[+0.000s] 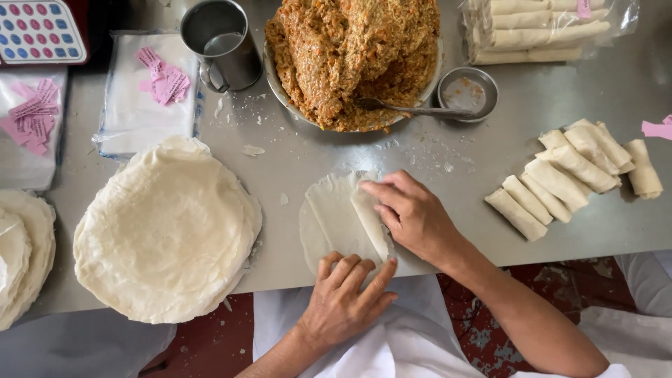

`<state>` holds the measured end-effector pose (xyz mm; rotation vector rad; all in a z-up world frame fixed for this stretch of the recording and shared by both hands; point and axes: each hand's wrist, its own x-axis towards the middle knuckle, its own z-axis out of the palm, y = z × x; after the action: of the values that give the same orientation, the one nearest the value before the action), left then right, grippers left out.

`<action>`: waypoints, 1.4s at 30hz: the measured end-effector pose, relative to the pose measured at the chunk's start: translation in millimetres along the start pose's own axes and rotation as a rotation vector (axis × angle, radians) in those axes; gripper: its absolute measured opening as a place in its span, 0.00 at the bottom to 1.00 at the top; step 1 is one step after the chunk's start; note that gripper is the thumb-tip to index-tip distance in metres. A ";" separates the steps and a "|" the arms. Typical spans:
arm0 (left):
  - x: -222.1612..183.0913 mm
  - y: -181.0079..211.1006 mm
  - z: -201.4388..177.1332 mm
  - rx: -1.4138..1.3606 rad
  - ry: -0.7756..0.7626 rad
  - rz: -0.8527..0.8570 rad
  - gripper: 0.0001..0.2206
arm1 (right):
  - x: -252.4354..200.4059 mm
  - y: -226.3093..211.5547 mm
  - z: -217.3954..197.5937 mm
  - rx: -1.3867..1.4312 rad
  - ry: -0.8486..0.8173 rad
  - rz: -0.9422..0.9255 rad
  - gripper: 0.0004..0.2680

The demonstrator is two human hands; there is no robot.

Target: Assembling spring rolls by peeling wrappers, adding filling with a fork, and rolling them tightly.

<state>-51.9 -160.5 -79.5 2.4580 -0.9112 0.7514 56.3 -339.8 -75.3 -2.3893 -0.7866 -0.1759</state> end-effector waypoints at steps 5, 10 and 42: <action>-1.2 -0.2 4.2 -0.011 0.085 0.021 0.06 | 13.2 13.2 1.4 0.091 -0.030 -0.071 0.08; -2.4 -0.1 3.7 -0.013 0.107 0.044 0.08 | 20.6 0.7 -7.9 0.234 0.083 0.001 0.05; -14.7 -3.8 12.0 -0.021 0.097 0.085 0.11 | -69.7 11.5 -88.8 0.962 0.045 0.469 0.07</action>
<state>-54.6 -157.5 -98.5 2.3546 -0.9864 0.8778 11.6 -434.1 -30.8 -1.5636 -0.1736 0.2852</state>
